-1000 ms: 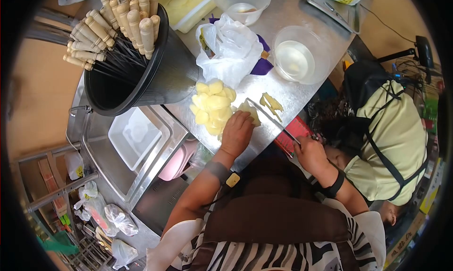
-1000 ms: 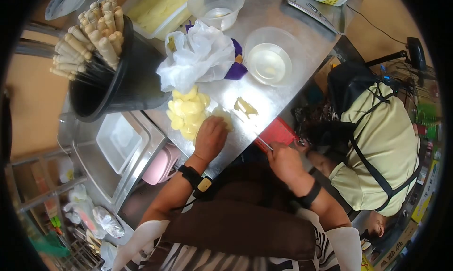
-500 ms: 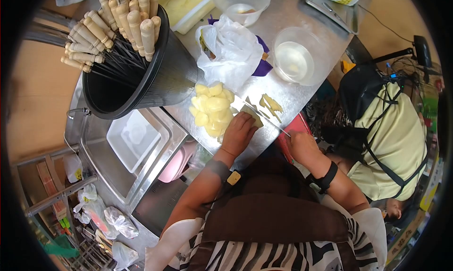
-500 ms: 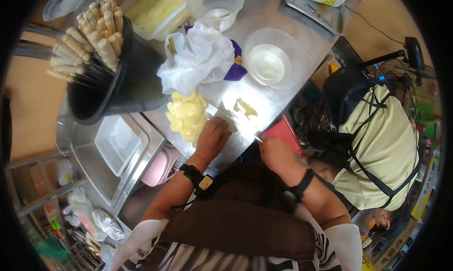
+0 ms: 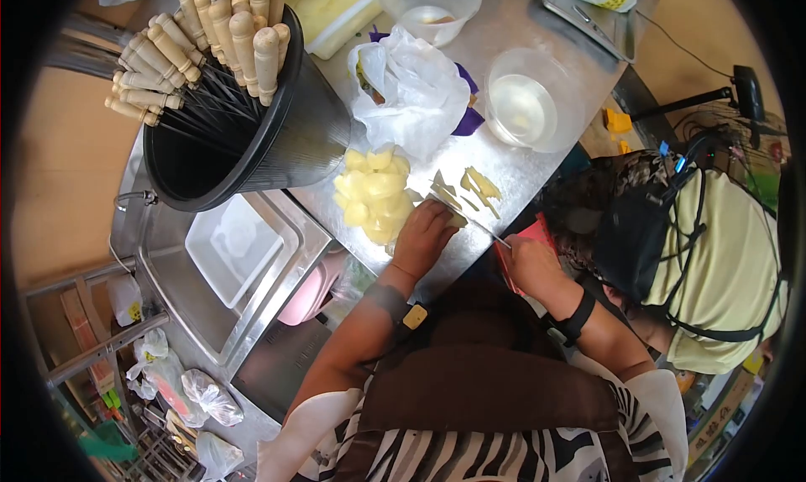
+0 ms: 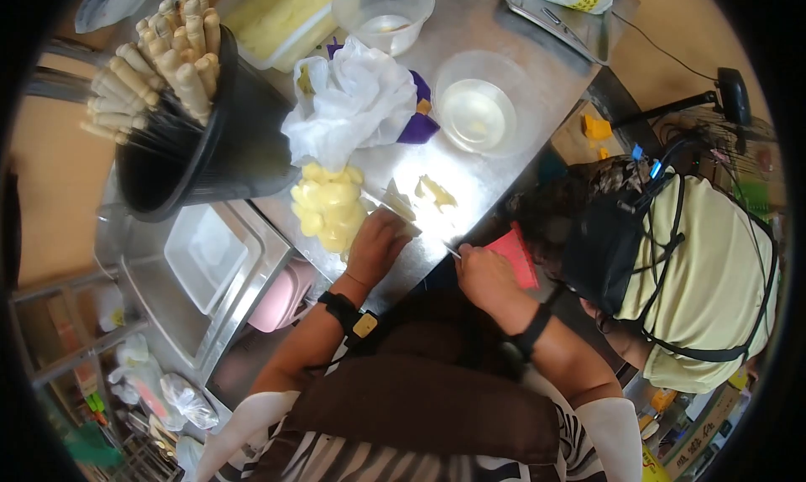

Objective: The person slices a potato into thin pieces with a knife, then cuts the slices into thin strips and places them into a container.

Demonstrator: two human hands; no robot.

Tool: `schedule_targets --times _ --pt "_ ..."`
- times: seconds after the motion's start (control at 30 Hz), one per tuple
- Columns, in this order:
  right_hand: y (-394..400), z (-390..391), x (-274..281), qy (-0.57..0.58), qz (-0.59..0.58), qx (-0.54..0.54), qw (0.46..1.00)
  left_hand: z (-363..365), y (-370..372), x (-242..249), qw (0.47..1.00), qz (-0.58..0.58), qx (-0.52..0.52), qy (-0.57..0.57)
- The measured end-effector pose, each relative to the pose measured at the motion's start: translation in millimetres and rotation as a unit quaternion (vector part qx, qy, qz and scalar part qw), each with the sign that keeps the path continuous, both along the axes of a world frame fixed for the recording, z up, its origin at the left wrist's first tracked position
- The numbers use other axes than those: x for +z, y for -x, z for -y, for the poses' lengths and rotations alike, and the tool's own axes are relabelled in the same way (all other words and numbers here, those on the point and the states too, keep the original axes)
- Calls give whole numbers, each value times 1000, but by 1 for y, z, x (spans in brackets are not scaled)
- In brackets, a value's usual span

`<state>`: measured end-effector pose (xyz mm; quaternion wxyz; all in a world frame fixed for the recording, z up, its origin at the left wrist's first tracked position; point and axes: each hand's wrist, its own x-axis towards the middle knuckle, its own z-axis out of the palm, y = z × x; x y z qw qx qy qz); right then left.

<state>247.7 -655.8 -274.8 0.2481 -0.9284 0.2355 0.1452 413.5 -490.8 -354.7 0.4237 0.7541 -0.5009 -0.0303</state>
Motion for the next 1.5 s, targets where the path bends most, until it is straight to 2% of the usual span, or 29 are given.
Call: schedule_targets --times 0.13,0.23,0.33,0.57,0.63,0.73,0.83,0.97,1.07,1.13,1.27,1.37,1.43,1.5 --pt "4 7 12 -22 39 -16 999 3 -4 3 1000 9 -3 -5" --pt "21 2 39 -27 47 -21 998 -4 5 -4 998 61 22 -13" --pt "25 3 51 -20 -20 -9 1000 0 2 -8 999 34 4 -9" --pt "23 -4 11 -20 -21 -7 1000 -3 10 -2 999 34 2 6" --pt "13 -1 2 -51 -19 -20 998 -1 9 -1 999 33 2 1" --pt "17 -1 14 -48 27 -18 998 -4 8 2 1000 27 4 3" --pt "33 -6 42 -46 26 -23 998 -7 17 0 999 36 10 6" --pt "44 -13 52 -24 -32 -17 999 -9 22 4 999 35 11 18" --pt "39 -15 25 -16 -64 -8 998 -9 26 1 1000 21 6 17" --pt "31 -14 7 -13 -11 -16 1000 -8 22 10 1000 18 2 17" --pt "29 -10 33 -16 -10 -40 999 -12 23 25 1000 -1 -16 10" --pt "43 -9 66 -9 43 -17 999 -10 21 33 1000 -6 -14 11" --pt "42 -13 98 4 -19 7 1000 -11 17 48 1000 -9 -13 25" --pt "35 -14 108 11 -43 3 999 -10 15 60 999 -10 -8 34"
